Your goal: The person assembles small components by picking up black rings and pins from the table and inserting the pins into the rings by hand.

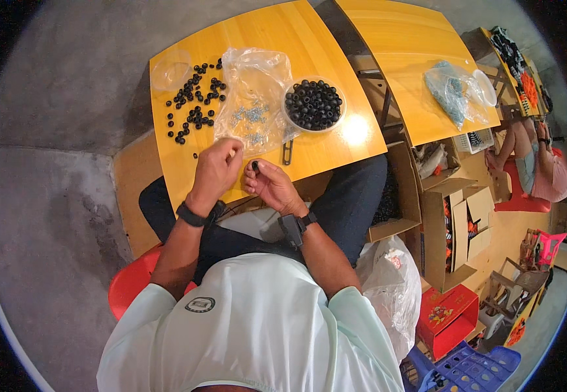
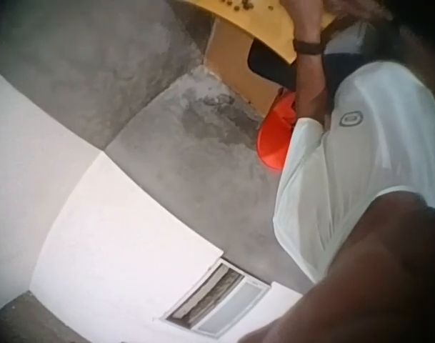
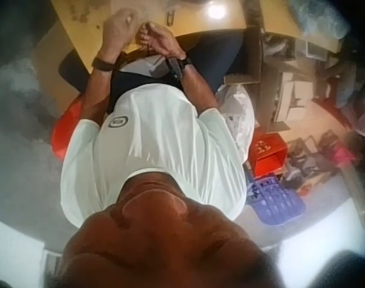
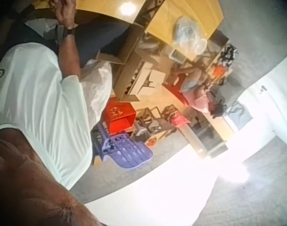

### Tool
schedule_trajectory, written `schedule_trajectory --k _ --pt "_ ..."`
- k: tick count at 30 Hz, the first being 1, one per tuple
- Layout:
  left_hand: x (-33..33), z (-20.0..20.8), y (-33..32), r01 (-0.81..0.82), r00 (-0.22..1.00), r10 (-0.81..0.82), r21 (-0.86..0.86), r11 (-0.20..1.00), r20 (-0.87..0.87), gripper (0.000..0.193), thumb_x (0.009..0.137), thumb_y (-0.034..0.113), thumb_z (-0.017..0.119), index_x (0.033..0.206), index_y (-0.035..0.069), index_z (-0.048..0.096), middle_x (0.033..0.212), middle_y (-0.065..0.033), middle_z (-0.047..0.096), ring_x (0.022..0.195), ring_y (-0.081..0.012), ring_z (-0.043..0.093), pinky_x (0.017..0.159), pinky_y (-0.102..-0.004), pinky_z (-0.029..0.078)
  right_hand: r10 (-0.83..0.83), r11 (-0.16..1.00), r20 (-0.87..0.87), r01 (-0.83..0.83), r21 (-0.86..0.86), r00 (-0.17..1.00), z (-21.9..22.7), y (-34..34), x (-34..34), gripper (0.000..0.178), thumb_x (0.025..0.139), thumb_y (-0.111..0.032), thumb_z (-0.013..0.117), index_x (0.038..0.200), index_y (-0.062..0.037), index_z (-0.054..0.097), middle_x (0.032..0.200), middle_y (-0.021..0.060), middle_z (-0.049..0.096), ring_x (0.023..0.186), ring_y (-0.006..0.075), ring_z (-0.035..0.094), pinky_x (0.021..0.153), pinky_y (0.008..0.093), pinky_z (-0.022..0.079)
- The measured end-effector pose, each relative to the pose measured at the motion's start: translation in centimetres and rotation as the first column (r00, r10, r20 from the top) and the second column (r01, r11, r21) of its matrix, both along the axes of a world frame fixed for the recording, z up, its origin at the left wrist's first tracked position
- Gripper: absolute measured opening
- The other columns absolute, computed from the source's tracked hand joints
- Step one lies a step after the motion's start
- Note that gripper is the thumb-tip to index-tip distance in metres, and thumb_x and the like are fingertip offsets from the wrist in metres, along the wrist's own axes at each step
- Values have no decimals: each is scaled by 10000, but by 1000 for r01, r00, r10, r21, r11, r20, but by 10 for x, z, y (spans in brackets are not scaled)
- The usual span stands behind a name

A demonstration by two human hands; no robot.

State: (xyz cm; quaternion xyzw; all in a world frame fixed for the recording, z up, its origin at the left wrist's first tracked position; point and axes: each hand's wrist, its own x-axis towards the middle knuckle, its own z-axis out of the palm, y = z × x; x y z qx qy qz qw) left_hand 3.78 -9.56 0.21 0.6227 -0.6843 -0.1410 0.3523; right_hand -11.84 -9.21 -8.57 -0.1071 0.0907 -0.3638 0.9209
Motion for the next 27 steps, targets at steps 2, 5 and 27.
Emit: schedule_trajectory --k 2,5,27 --pt "-7 13 18 104 983 -96 39 994 -158 57 828 16 651 873 3 618 777 -146 631 717 -315 665 620 -364 518 -3 1000 -7 3 0 1000 -2 1 1 260 1004 -308 547 989 -50 571 852 14 528 766 125 482 699 290 421" --pt "-11 11 26 145 986 -140 53 988 -87 60 814 -2 657 862 3 621 773 -147 629 703 -307 668 610 -359 525 -54 999 -150 53 -6 987 -8 3 2 255 1008 -305 548 1033 -54 588 869 10 573 765 109 512 714 285 443" --pt "-14 -10 33 141 846 2 227 964 -534 132 834 -7 667 964 -9 690 776 -47 578 645 -85 585 572 -247 483 -87 992 -206 65 -110 975 -8 7 7 252 1030 -268 523 1075 -34 604 939 23 597 773 96 518 704 257 451"
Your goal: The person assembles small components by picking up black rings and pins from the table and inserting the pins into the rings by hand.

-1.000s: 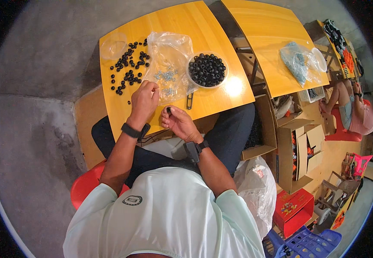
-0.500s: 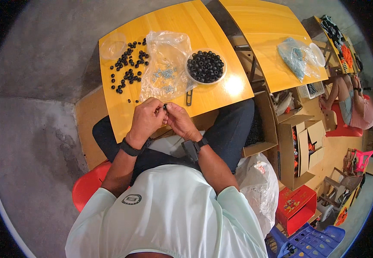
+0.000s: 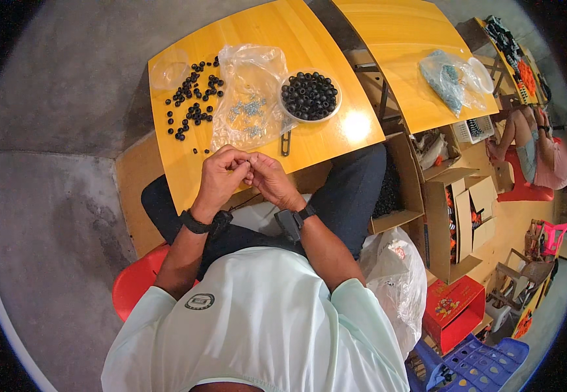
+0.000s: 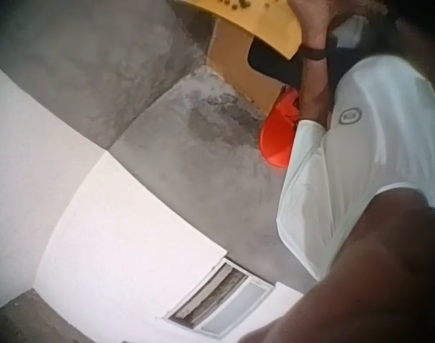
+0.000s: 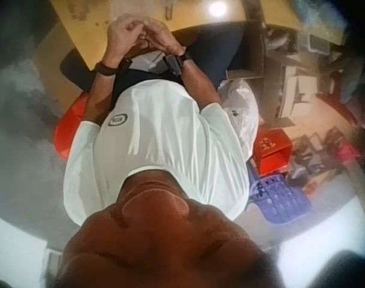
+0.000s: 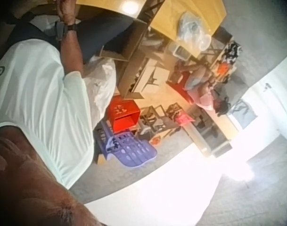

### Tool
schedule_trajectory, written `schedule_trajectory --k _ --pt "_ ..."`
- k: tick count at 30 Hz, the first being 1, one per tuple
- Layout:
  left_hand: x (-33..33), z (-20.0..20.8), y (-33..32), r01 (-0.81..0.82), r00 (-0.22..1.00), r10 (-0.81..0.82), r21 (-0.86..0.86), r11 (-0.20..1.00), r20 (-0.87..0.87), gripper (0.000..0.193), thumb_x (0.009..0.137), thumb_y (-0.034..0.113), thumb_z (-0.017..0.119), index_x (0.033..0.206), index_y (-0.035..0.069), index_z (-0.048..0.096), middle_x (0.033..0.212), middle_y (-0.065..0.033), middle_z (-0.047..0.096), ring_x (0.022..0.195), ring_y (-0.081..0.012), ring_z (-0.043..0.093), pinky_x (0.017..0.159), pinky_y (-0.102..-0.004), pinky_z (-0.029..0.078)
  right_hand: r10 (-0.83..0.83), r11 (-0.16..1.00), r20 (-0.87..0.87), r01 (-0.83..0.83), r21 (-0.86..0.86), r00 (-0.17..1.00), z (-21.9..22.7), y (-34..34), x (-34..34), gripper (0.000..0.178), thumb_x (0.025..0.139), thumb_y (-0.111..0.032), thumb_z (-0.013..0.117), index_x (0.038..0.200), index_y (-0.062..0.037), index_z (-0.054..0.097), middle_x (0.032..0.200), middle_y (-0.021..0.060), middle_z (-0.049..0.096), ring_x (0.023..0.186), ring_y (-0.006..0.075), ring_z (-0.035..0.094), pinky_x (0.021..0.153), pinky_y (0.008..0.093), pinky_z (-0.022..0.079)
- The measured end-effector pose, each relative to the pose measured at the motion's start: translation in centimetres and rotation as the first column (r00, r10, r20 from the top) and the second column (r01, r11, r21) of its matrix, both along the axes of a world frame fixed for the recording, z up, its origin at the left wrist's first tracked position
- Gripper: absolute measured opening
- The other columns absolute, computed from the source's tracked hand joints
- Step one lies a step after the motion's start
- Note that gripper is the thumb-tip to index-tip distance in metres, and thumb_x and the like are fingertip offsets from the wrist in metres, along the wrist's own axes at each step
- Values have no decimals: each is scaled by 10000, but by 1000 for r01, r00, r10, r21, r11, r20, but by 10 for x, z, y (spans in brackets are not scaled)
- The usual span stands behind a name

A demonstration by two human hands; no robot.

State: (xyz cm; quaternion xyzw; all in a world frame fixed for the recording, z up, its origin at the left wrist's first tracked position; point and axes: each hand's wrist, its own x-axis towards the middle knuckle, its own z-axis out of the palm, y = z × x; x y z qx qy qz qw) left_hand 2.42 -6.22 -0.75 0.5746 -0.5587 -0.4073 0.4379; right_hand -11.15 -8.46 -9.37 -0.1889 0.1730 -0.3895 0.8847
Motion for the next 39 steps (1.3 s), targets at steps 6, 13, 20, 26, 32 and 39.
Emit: schedule_trajectory --k 6,13,20,26,32,39 --pt "8 -13 2 -29 998 30 -32 999 54 148 831 12 699 977 -12 699 768 -19 561 630 -74 525 566 -214 448 24 1000 30 -24 13 999 4 -2 -1 268 1025 -279 531 1074 -27 607 914 5 586 753 86 501 699 256 443" --pt "5 -14 3 -35 999 35 2 999 25 163 833 5 699 992 -28 688 789 -23 590 654 -57 552 579 -215 475 33 999 50 -35 40 998 2 -2 -4 271 1013 -292 550 1060 -33 616 904 -6 589 737 83 503 689 261 446" --pt "3 -13 3 -16 1000 16 0 1000 23 180 860 -5 670 1036 -40 663 629 25 527 570 -40 550 518 -220 489 91 995 82 -95 44 992 -3 -5 -8 288 1002 -300 562 1092 -33 623 928 16 609 766 99 543 685 272 463" --pt "4 -16 7 -26 995 34 -86 996 96 189 843 53 686 1022 -2 663 556 10 467 497 -55 462 487 -242 435 137 990 113 -138 5 984 -6 -4 -13 317 1002 -271 552 1170 -7 602 1050 83 648 893 154 612 739 286 501" --pt "5 -15 7 63 963 1 -231 971 269 173 833 96 694 995 42 668 535 -40 459 478 -117 497 481 -296 414 182 981 100 -187 43 978 -9 -7 -18 362 994 -275 564 1234 -5 571 1078 86 641 907 155 619 728 279 516" --pt "42 -42 16 -208 967 222 -115 971 126 184 845 63 719 1019 17 679 625 25 570 566 -62 536 529 -243 435 115 987 175 -132 90 978 -6 -5 -12 280 979 -270 594 1086 -12 576 917 32 557 760 118 509 653 258 431"
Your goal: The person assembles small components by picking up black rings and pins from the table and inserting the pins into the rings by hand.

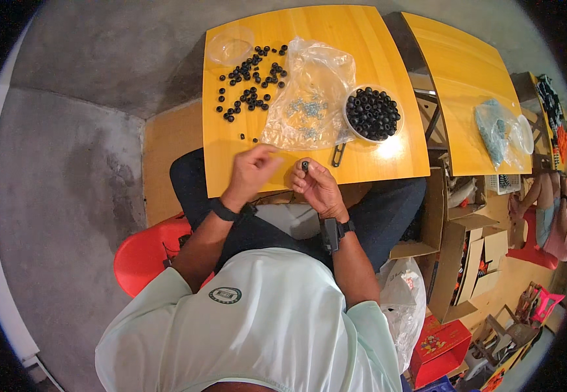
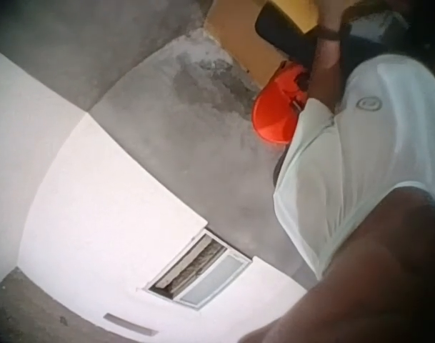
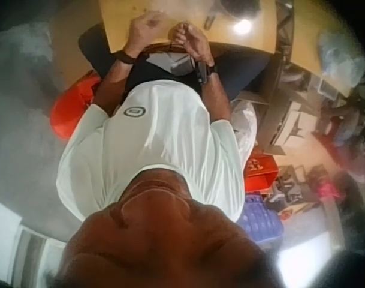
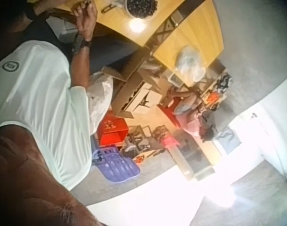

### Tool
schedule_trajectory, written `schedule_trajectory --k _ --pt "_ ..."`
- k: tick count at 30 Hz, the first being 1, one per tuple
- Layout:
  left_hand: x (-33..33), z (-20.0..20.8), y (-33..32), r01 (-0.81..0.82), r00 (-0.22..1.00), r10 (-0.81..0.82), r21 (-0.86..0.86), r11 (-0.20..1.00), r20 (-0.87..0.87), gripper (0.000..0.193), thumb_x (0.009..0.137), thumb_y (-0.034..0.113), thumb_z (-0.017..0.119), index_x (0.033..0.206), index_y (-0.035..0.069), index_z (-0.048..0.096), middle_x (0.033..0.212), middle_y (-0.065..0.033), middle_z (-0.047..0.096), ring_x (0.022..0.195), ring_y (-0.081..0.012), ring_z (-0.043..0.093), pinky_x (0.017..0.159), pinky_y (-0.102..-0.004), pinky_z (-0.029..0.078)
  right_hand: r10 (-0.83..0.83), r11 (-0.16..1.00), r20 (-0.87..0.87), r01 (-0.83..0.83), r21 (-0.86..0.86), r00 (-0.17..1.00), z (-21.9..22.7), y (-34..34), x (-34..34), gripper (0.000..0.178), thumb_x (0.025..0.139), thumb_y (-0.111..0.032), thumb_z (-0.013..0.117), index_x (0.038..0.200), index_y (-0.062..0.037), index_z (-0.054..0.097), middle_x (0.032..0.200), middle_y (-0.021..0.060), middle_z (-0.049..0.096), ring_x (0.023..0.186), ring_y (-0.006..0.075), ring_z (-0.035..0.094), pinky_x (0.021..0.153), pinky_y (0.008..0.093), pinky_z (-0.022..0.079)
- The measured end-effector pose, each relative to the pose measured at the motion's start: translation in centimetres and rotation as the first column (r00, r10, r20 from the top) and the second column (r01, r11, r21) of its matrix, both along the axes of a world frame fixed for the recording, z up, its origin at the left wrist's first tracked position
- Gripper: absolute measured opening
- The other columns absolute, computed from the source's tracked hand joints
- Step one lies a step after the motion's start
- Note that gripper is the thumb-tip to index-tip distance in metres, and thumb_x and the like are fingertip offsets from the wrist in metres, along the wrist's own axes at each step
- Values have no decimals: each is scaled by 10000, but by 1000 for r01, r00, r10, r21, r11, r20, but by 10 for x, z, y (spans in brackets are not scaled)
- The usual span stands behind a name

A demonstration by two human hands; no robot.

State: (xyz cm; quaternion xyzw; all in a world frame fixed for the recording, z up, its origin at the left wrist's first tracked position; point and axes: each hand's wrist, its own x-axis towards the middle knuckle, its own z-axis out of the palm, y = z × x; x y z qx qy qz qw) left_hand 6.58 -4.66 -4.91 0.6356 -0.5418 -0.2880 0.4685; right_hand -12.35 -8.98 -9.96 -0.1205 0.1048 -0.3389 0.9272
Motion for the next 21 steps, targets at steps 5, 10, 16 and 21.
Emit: schedule_trajectory --k 5,10,16,21 --pt "56 -25 -5 -223 950 218 -5 975 222 220 798 105 753 992 17 699 727 -90 662 636 -178 633 601 -297 503 8 1000 -9 -9 -16 1000 7 0 1 246 970 -270 596 1008 -31 549 875 16 438 733 119 422 624 253 383" --pt "43 -17 -19 -174 938 164 6 985 305 218 782 98 749 972 4 700 766 -98 667 677 -220 653 621 -312 507 2 1000 -17 -2 -12 1000 11 -2 0 239 970 -266 594 1003 -33 553 870 16 442 737 120 428 631 255 385" --pt "44 -13 -14 -139 958 134 4 990 253 152 821 51 717 954 -19 697 756 -72 646 666 -167 638 609 -282 497 28 999 51 -27 -16 998 8 -2 4 223 979 -266 592 1017 -47 573 891 25 507 762 128 468 687 270 412" --pt "12 8 -2 8 969 54 248 969 -243 185 887 47 676 1054 -34 676 846 -38 644 690 -73 600 597 -228 479 18 1000 31 -17 -15 999 9 -3 2 237 982 -276 588 1024 -43 567 885 25 494 760 133 461 686 272 404"
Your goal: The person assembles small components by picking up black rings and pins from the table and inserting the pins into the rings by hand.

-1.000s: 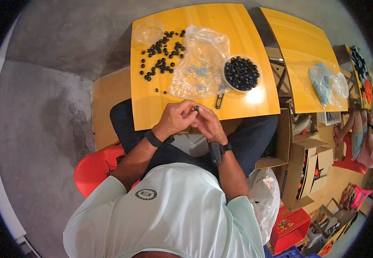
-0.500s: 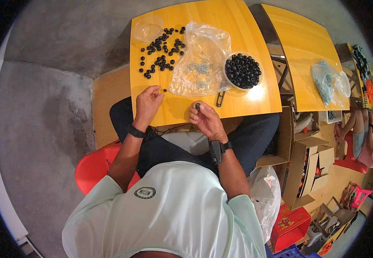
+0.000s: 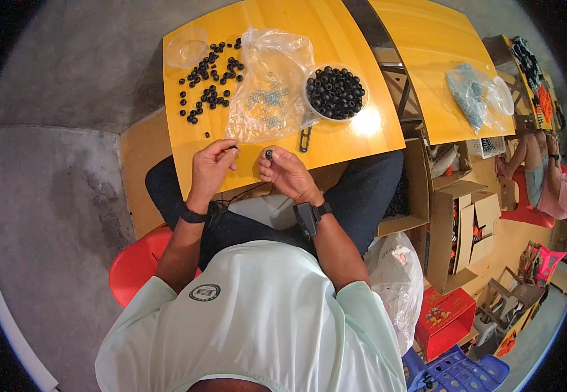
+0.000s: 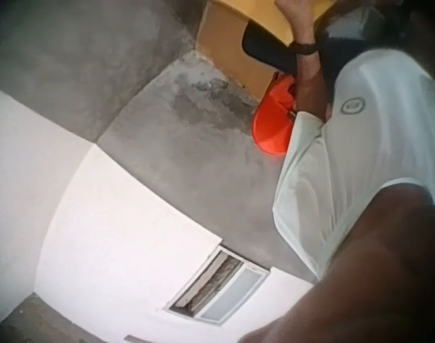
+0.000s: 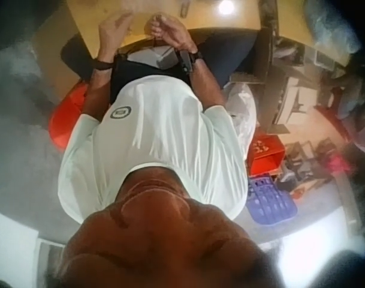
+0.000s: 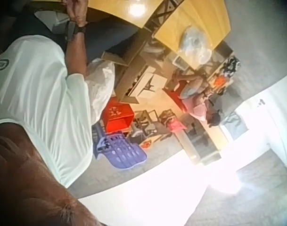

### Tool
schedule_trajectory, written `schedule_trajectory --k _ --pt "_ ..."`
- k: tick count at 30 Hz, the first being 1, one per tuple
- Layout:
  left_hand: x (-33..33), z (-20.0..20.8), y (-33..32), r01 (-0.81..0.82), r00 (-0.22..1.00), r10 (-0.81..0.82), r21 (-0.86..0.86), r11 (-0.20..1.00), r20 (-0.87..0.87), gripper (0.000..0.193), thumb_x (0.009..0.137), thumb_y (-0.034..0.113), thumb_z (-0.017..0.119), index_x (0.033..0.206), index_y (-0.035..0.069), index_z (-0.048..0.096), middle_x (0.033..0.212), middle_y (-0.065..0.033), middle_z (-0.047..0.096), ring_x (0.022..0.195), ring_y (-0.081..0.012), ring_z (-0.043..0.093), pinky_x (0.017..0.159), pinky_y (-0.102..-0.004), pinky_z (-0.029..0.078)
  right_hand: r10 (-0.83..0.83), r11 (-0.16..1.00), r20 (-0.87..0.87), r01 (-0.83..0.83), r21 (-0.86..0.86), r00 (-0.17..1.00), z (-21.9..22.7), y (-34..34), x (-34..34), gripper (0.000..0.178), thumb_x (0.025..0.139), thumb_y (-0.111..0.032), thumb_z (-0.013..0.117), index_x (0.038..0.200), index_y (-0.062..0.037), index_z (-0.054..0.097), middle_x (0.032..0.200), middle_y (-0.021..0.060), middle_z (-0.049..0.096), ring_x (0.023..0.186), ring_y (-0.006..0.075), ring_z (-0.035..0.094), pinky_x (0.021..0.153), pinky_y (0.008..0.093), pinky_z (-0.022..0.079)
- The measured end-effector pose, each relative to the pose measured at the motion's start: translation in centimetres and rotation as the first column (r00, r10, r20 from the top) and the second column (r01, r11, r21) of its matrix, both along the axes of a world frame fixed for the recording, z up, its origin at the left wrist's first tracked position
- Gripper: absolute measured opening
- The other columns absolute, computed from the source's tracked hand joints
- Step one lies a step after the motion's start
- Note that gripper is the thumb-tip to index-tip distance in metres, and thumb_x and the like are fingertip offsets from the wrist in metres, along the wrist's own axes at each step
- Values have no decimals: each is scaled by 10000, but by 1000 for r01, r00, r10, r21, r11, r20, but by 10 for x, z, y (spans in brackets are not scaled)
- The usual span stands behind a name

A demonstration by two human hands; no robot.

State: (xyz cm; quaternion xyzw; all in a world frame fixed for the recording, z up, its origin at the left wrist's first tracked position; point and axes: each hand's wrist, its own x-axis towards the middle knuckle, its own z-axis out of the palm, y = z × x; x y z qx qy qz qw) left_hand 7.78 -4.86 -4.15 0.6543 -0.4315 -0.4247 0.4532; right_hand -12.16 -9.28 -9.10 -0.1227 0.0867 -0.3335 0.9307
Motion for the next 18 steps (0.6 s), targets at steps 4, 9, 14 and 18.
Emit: schedule_trajectory --k 4,9,14,18 --pt "-21 21 -1 207 978 -201 -148 967 52 170 913 15 644 1071 -40 675 931 -38 638 672 -59 567 583 -206 473 -17 1000 -28 16 -9 999 4 1 -1 232 986 -279 583 1006 -48 573 878 20 507 753 138 472 690 281 405" --pt "-28 22 2 173 980 -182 -113 978 -77 172 904 -3 656 1073 -29 672 914 -14 620 665 -37 546 575 -192 461 -16 1000 -33 16 -19 999 2 2 0 237 988 -281 580 992 -44 576 866 13 515 738 131 472 689 282 406" --pt "-23 13 3 149 971 -153 -35 988 -186 171 894 -12 668 1065 -23 667 825 8 620 645 -23 536 575 -183 454 -2 1000 -24 2 -24 1000 1 1 -1 242 988 -279 582 1000 -38 580 864 11 519 735 122 472 689 281 411" --pt "-24 13 5 147 975 -152 -42 988 -161 150 890 -16 667 1040 -27 672 765 21 611 640 -24 543 579 -181 456 1 1000 -32 -1 -12 999 0 2 -2 253 985 -285 587 1022 -34 581 863 6 519 730 118 469 688 277 413"
